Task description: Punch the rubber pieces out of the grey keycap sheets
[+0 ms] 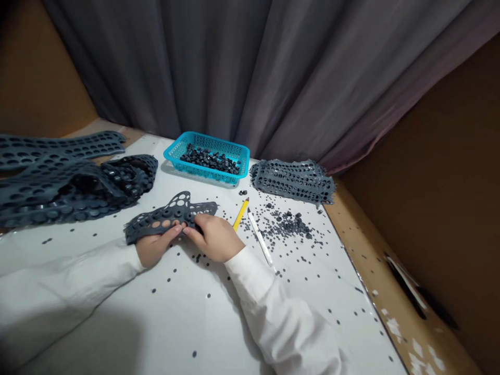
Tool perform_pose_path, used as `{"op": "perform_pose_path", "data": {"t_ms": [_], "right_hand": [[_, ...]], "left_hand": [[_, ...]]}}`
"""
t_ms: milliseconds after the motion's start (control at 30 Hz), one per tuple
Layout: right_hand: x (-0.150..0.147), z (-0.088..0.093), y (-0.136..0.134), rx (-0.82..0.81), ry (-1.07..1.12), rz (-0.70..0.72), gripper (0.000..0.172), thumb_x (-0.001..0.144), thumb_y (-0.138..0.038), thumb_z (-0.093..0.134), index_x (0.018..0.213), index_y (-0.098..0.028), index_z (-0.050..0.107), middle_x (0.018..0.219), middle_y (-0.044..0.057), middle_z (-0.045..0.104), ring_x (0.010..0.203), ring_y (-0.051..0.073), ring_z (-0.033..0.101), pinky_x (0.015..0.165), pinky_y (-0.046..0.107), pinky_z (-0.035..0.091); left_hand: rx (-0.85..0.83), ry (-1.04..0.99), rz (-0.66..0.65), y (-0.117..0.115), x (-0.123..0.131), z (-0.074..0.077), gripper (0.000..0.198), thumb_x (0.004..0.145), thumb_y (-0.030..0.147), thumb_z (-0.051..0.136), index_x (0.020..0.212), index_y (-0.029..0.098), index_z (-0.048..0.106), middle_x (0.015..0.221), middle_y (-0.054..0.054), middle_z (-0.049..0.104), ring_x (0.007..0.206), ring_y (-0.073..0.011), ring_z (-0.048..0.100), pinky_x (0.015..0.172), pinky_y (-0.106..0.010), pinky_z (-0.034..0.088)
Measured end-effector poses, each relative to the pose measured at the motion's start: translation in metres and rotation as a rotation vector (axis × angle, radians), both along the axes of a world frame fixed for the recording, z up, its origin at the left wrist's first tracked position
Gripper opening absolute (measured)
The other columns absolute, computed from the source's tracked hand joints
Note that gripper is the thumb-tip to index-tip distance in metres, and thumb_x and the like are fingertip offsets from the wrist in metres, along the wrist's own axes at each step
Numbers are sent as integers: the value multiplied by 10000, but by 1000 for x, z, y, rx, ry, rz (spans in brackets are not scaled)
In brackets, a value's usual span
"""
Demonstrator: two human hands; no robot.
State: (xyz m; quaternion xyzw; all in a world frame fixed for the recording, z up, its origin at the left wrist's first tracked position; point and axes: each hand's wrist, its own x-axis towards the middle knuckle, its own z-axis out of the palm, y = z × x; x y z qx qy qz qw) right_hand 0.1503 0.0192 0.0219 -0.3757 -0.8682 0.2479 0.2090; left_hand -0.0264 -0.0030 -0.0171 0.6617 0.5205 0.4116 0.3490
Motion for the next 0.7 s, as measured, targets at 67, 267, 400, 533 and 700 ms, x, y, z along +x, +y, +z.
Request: {"op": "perform_pose_path", "data": {"t_ms": [67, 267, 400, 533, 700], "right_hand": [[-2, 0, -2, 57, -23, -8, 237, 888, -327, 410, 701, -187, 453, 679, 22, 493, 609, 134, 421, 554, 251, 272], [-1, 2, -2, -16, 114, 108, 263, 897, -280, 382, 690, -185, 512, 693, 28, 534, 651, 141, 476, 622, 260, 351], [-3, 2, -2, -372, 464, 205, 324, 914, -328, 356, 713, -177, 560, 718, 29, 592, 709, 139, 544, 704, 269, 397], [-11, -4, -5, -610, 806, 87, 321, 872, -416, 434, 679, -176, 525, 608, 1, 524, 595, 128, 483, 609, 263, 381], [-22, -8, -11, -698, 1011, -57, 371, 792, -465, 548, 594, -186, 407, 544, -44, 329, 498, 89, 320, 485, 221, 284]], "left_hand": [[-37, -25, -12, 1, 1, 0, 245, 771, 392, 531, 756, 214, 698, 790, -42, 711, 813, -234, 621, 803, -319, 446], [-253, -186, -13, 2, 7, -4, 395, 769, 465, 541, 464, 219, 587, 507, -14, 619, 565, -177, 572, 634, -265, 454], [-357, -552, -141, 2, 13, 9, 431, 758, 484, 565, 448, 184, 546, 495, 1, 554, 571, -143, 537, 638, -250, 456], [-475, -902, -208, 0, 18, 35, 412, 684, 448, 679, 458, 167, 481, 460, 37, 462, 497, -87, 455, 552, -204, 438], [-609, -1092, -196, -1, 17, 45, 390, 762, 329, 650, 513, 166, 397, 461, 64, 365, 453, -55, 403, 499, -165, 419]]}}
